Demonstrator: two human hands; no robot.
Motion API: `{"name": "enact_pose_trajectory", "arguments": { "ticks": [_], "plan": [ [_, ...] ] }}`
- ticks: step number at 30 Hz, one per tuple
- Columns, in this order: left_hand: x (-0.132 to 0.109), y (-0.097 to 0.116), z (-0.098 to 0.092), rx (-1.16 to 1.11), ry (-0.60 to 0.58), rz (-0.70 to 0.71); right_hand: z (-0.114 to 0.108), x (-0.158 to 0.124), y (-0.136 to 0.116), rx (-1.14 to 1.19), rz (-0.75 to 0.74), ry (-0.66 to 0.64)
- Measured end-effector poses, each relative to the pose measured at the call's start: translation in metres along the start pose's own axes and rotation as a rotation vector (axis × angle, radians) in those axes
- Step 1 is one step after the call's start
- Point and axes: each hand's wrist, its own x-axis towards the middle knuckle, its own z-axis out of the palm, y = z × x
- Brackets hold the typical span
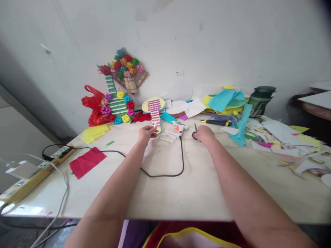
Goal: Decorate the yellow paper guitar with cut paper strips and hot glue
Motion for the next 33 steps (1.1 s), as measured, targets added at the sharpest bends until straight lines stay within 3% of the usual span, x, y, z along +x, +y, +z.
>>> {"name": "enact_pose_trajectory", "arguments": {
  "ticks": [7, 11, 18, 22, 25, 30, 33],
  "plan": [
    [-0.008, -0.01, 0.003, -0.088, 0.098, -0.035, 0.0, 0.0, -0.003, -0.053, -0.032, 0.028],
    [-0.01, -0.013, 0.001, -0.044, 0.076, -0.036, -0.003, 0.003, -0.001, -0.076, -0.001, 0.081],
    [-0.012, -0.015, 0.001, -0.038, 0.047, -0.054, -0.008, 0.002, 0.005, -0.059, -0.037, 0.015],
    [-0.012, -0.014, 0.001, -0.011, 0.053, -0.009, -0.02, -0.008, -0.006, -0.127, -0.068, 0.099],
    [-0.012, -0.014, 0.001, 0.032, 0.068, 0.051, -0.018, -0.022, -0.025, -0.144, -0.234, 0.174],
    [-0.013, -0.013, 0.003, 0.005, 0.025, 0.059, 0.008, -0.049, -0.058, -0.182, -0.662, 0.278],
    [-0.014, -0.012, 0.005, -0.039, -0.018, 0.064, 0.019, -0.057, -0.067, -0.22, -0.766, 0.348]
  ]
}}
